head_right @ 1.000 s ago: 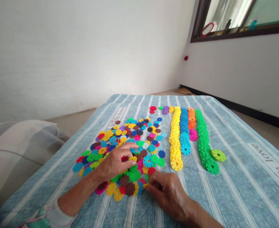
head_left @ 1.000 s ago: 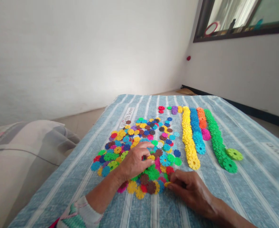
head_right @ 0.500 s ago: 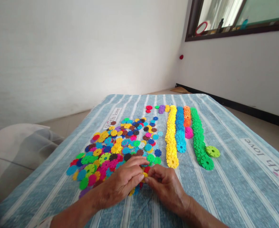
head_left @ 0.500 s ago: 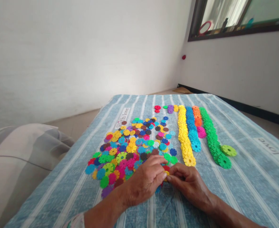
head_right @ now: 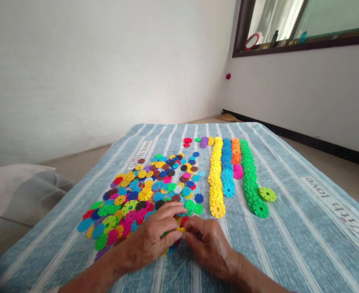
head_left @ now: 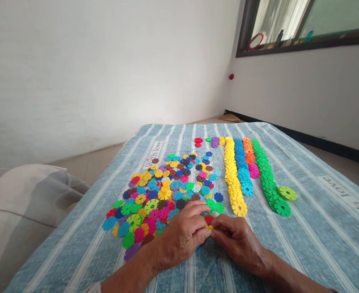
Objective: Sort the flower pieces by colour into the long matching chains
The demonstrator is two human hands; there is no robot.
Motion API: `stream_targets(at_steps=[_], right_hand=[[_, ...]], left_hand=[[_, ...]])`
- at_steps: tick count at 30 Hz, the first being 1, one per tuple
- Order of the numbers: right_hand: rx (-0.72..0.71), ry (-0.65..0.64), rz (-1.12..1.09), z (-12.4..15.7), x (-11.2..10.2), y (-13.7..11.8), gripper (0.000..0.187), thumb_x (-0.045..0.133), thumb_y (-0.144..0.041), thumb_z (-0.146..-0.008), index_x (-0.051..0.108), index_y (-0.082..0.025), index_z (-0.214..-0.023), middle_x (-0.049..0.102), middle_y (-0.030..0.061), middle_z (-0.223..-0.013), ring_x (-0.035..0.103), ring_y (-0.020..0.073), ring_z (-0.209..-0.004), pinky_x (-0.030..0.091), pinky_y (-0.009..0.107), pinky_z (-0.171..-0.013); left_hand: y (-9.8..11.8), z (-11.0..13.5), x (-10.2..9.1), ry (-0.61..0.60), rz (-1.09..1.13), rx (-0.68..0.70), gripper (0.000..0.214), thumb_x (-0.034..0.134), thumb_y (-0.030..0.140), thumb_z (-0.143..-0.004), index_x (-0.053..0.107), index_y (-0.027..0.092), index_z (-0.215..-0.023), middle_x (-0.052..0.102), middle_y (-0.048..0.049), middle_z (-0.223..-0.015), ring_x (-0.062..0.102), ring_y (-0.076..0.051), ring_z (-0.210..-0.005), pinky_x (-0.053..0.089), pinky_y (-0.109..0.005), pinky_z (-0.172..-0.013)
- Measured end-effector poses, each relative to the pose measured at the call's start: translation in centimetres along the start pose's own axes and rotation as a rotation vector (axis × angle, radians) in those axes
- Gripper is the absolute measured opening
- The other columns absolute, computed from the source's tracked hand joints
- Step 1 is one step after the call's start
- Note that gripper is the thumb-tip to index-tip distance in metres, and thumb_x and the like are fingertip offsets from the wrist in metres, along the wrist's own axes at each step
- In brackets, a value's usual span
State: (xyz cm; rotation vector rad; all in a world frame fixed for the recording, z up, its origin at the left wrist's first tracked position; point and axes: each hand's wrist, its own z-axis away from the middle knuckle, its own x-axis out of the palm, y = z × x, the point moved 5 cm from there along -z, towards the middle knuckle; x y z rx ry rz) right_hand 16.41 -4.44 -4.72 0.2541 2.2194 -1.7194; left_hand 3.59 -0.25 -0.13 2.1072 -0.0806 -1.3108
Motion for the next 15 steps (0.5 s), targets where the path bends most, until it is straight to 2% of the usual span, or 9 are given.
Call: stream_targets(at_steps=[9,11,15], right_hand=[[0.024,-0.009,-0.053,-0.4,0.1,-0.4,0.020,0.054,-0.028,-0.087,0.055,-0.017,-0.071,0.043,-0.0056,-0.060,0.036,0.0085,-0.055,0.030,0.021,-0.052],[0.029,-0.006,-0.037,-0.5,0.0,-0.4,0.020,0.054,-0.027,-0.086,0.054,-0.017,-0.070,0.042,-0.0057,-0.059,0.037,0.0086,-0.055,0.030,0.021,-0.052],[0.017,-0.038,0.033,-0.3,0.1,-0.3,0.020,0.054,-0.025,-0.084,0.048,-0.018,-0.067,0.041,-0.0063,-0.058,0.036,0.0083,-0.053,0.028,0.021,-0.051]], left_hand=[[0.0,0.0,-0.2,0.012,-0.044,0.042,0.019,0.049,0.016,-0.090,0.063,0.016,-0.077,0.065,-0.0091,-0.113,0.051,-0.020,-0.119,0.044,-0.035,-0.102],[-0.3,0.0,-0.5,0.057,-0.072,0.055,0.019,0.048,0.016,-0.090,0.063,0.017,-0.078,0.066,-0.0091,-0.111,0.053,-0.021,-0.117,0.045,-0.037,-0.101],[-1.4,-0.2,-1.3,0.233,-0.155,0.075,0.016,0.049,0.012,-0.088,0.064,0.016,-0.085,0.067,-0.0099,-0.105,0.058,-0.020,-0.108,0.050,-0.038,-0.094]])
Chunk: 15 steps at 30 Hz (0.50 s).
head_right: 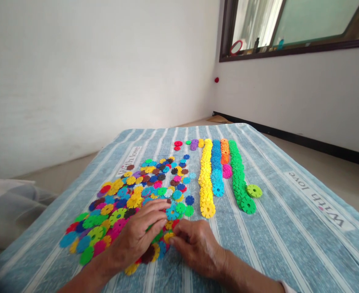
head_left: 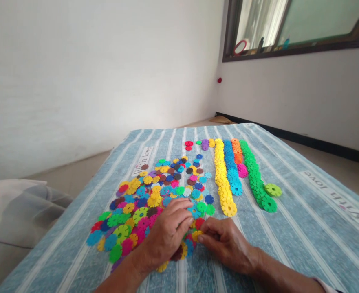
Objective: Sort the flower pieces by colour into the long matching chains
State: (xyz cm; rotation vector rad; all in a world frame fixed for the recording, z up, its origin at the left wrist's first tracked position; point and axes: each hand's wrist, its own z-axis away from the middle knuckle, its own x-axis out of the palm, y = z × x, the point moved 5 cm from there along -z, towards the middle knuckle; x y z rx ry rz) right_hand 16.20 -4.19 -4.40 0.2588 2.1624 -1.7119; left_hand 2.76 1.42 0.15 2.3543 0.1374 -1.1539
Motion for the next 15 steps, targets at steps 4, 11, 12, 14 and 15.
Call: stream_targets(at_steps=[4,11,12,14,15], right_hand=[[-0.015,-0.035,0.044,0.1,0.2,-0.2,0.020,0.053,-0.023,-0.084,0.045,-0.019,-0.066,0.042,-0.0061,-0.059,0.037,0.0081,-0.054,0.027,0.022,-0.052],[-0.012,-0.037,0.067,0.0,0.2,-0.7,0.024,0.053,-0.025,-0.084,0.043,-0.019,-0.063,0.040,-0.0063,-0.057,0.037,0.0079,-0.053,0.026,0.022,-0.051],[-0.011,-0.035,0.076,0.0,0.2,-0.7,0.025,0.053,-0.026,-0.084,0.043,-0.019,-0.062,0.040,-0.0063,-0.057,0.037,0.0080,-0.052,0.025,0.022,-0.050],[-0.008,-0.034,0.092,0.0,0.2,-0.7,0.026,0.053,-0.027,-0.084,0.042,-0.019,-0.062,0.040,-0.0060,-0.056,0.036,0.0084,-0.052,0.025,0.022,-0.050],[-0.007,-0.033,0.097,0.0,0.2,-0.6,0.026,0.052,-0.028,-0.084,0.042,-0.019,-0.062,0.040,-0.0059,-0.057,0.036,0.0086,-0.052,0.025,0.022,-0.050]], left_hand=[[-0.2,-0.3,0.4,0.005,-0.089,0.046,0.017,0.051,0.006,-0.083,0.063,0.015,-0.091,0.066,-0.0106,-0.104,0.058,-0.023,-0.106,0.050,-0.041,-0.094],[0.2,-0.9,1.5,-0.082,-0.167,0.032,0.008,0.055,0.011,-0.083,0.062,0.015,-0.084,0.065,-0.0079,-0.090,0.059,-0.022,-0.096,0.051,-0.041,-0.089],[0.2,-1.0,1.5,-0.087,-0.173,0.027,0.007,0.056,0.012,-0.083,0.061,0.016,-0.085,0.065,-0.0077,-0.089,0.058,-0.022,-0.095,0.051,-0.041,-0.089],[0.1,-1.1,1.5,-0.097,-0.187,0.016,0.004,0.058,0.015,-0.083,0.061,0.016,-0.085,0.064,-0.0077,-0.091,0.058,-0.022,-0.095,0.051,-0.042,-0.089],[0.0,-1.2,1.6,-0.103,-0.194,0.008,0.003,0.058,0.017,-0.084,0.061,0.016,-0.085,0.064,-0.0078,-0.092,0.057,-0.023,-0.096,0.051,-0.042,-0.089]])
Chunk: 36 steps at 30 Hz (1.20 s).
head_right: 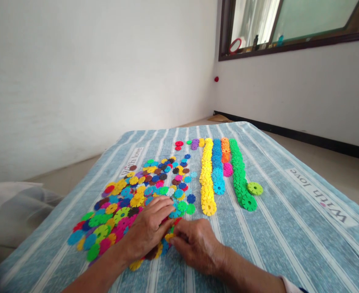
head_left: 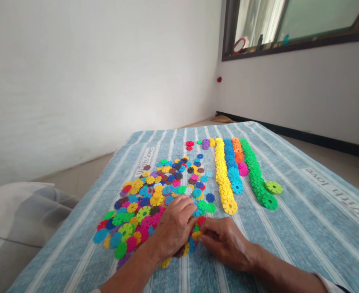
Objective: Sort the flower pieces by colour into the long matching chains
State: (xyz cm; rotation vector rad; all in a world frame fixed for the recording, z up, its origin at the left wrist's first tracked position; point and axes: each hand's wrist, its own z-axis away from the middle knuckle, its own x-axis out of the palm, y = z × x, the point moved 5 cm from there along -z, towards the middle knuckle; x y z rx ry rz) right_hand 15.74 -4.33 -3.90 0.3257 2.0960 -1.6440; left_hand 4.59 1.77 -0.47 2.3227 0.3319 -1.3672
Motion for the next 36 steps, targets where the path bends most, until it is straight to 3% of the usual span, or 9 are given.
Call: stream_targets(at_steps=[5,9,18,22,30,36], right_hand=[[0.011,0.003,0.016,-0.1,0.0,-0.1,0.025,0.052,-0.028,-0.082,0.040,-0.020,-0.062,0.039,-0.0057,-0.057,0.035,0.0090,-0.053,0.025,0.022,-0.050],[0.012,-0.011,0.032,-0.2,-0.1,-0.3,0.024,0.051,-0.027,-0.082,0.040,-0.020,-0.062,0.038,-0.0055,-0.056,0.034,0.0088,-0.052,0.025,0.022,-0.050],[-0.003,0.001,0.044,-0.2,-0.3,-0.3,0.021,0.052,-0.028,-0.082,0.046,-0.019,-0.064,0.041,-0.0049,-0.057,0.036,0.0089,-0.052,0.027,0.021,-0.049],[-0.008,0.015,0.060,-0.2,-0.3,-0.1,0.017,0.054,-0.027,-0.082,0.052,-0.019,-0.066,0.047,-0.0044,-0.057,0.041,0.0090,-0.051,0.029,0.020,-0.049],[-0.068,0.055,0.182,-0.7,-0.1,-0.1,0.020,0.057,-0.028,-0.083,0.058,-0.018,-0.066,0.056,-0.0025,-0.059,0.044,0.0093,-0.050,0.028,0.021,-0.048],[-0.072,0.039,0.261,-1.0,-0.1,-0.1,0.017,0.059,-0.031,-0.081,0.060,-0.018,-0.071,0.063,-0.0005,-0.065,0.053,0.0114,-0.055,0.028,0.022,-0.049]], left_hand=[[-0.2,-0.1,0.5,-0.024,-0.044,0.012,0.014,0.054,0.025,-0.088,0.060,0.016,-0.079,0.064,-0.0077,-0.088,0.058,-0.022,-0.093,0.051,-0.041,-0.085],[-0.3,-0.1,0.6,0.025,-0.126,0.079,0.023,0.042,0.019,-0.092,0.060,0.016,-0.077,0.063,-0.0066,-0.081,0.059,-0.021,-0.088,0.051,-0.039,-0.082],[-2.4,-1.4,-2.0,0.094,-0.214,0.030,0.029,0.039,0.016,-0.092,0.058,0.016,-0.070,0.061,-0.0042,-0.071,0.056,-0.016,-0.073,0.048,-0.030,-0.070],[-1.7,-3.5,-2.5,0.086,-0.111,0.020,0.027,0.041,0.019,-0.093,0.062,0.016,-0.077,0.064,-0.0037,-0.074,0.057,-0.015,-0.075,0.049,-0.030,-0.073],[2.1,-10.0,0.6,-0.016,0.056,0.161,0.025,0.044,0.016,-0.090,0.063,0.015,-0.074,0.067,-0.0074,-0.094,0.059,-0.018,-0.095,0.048,-0.034,-0.090],[3.0,-13.7,4.1,-0.138,0.002,0.228,0.026,0.048,0.016,-0.088,0.065,0.014,-0.068,0.067,-0.0089,-0.093,0.060,-0.020,-0.096,0.047,-0.037,-0.091]])
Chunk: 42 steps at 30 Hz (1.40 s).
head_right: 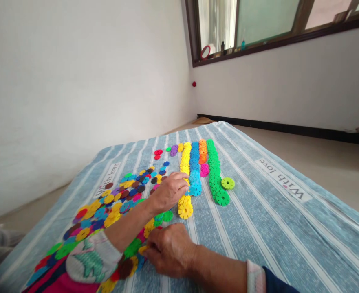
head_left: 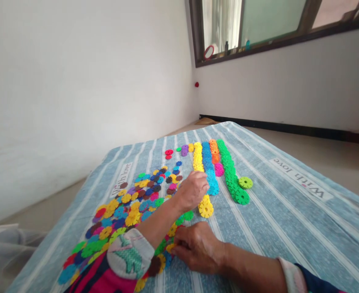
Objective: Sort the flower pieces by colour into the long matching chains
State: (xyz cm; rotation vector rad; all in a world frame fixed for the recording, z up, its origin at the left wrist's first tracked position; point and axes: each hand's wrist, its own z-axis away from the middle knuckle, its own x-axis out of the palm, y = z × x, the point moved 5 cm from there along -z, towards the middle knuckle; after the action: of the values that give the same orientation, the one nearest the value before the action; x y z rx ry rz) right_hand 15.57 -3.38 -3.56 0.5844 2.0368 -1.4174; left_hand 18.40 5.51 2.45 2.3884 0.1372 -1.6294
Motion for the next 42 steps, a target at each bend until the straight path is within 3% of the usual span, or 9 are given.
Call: stream_targets(at_steps=[4,10,18,23,30,35,42], right_hand=[[-0.004,-0.014,0.040,-0.2,0.2,0.1,0.018,0.057,-0.032,-0.082,0.059,-0.018,-0.070,0.065,-0.0002,-0.064,0.055,0.0120,-0.054,0.026,0.022,-0.048],[-0.025,-0.033,0.050,-0.5,0.3,0.1,0.013,0.059,-0.029,-0.079,0.059,-0.018,-0.072,0.068,0.0007,-0.070,0.060,0.0134,-0.060,0.030,0.022,-0.050],[-0.001,-0.028,0.073,-0.3,0.5,0.3,0.017,0.057,-0.032,-0.081,0.059,-0.019,-0.072,0.069,0.0010,-0.069,0.057,0.0124,-0.056,0.026,0.023,-0.049],[0.000,-0.005,0.039,-0.2,0.4,0.3,0.018,0.056,-0.032,-0.082,0.058,-0.019,-0.070,0.065,-0.0010,-0.065,0.051,0.0099,-0.052,0.023,0.023,-0.048],[0.032,0.004,-0.013,0.0,0.3,0.3,0.020,0.056,-0.032,-0.081,0.056,-0.018,-0.067,0.057,-0.0019,-0.059,0.042,0.0089,-0.050,0.023,0.022,-0.048],[0.042,0.003,-0.076,0.3,0.5,0.4,0.017,0.055,-0.029,-0.080,0.053,-0.018,-0.067,0.049,-0.0037,-0.056,0.038,0.0080,-0.049,0.024,0.021,-0.048],[0.046,0.011,-0.185,0.6,0.9,0.7,0.018,0.053,-0.023,-0.080,0.046,-0.018,-0.064,0.042,-0.0060,-0.057,0.036,0.0074,-0.052,0.024,0.021,-0.050]], left_hand=[[-0.1,-1.4,1.6,-0.077,0.003,-0.015,0.026,0.049,0.015,-0.087,0.064,0.014,-0.066,0.066,-0.0078,-0.091,0.060,-0.019,-0.095,0.047,-0.037,-0.092],[-0.1,-2.0,2.9,-0.108,-0.029,-0.039,0.023,0.052,0.016,-0.085,0.066,0.012,-0.068,0.065,-0.0140,-0.105,0.056,-0.024,-0.107,0.044,-0.038,-0.098],[-0.5,-0.9,1.7,0.000,-0.103,-0.051,0.017,0.056,0.018,-0.082,0.065,0.015,-0.069,0.065,-0.0104,-0.102,0.057,-0.023,-0.105,0.046,-0.039,-0.097],[-1.4,1.9,-0.3,0.113,-0.090,-0.074,0.015,0.055,0.013,-0.080,0.063,0.015,-0.068,0.066,-0.0113,-0.101,0.058,-0.023,-0.105,0.048,-0.041,-0.095],[-2.2,9.2,-3.1,0.145,-0.084,-0.131,0.015,0.051,0.015,-0.083,0.062,0.016,-0.073,0.068,-0.0096,-0.101,0.061,-0.022,-0.103,0.051,-0.040,-0.091],[-1.5,13.5,-3.5,0.167,-0.134,-0.159,0.019,0.047,0.013,-0.085,0.060,0.016,-0.072,0.069,-0.0091,-0.098,0.063,-0.021,-0.100,0.054,-0.038,-0.088],[0.4,15.9,-3.1,0.225,-0.091,-0.136,0.016,0.049,0.012,-0.086,0.062,0.016,-0.079,0.069,-0.0094,-0.101,0.061,-0.023,-0.108,0.053,-0.037,-0.092]])
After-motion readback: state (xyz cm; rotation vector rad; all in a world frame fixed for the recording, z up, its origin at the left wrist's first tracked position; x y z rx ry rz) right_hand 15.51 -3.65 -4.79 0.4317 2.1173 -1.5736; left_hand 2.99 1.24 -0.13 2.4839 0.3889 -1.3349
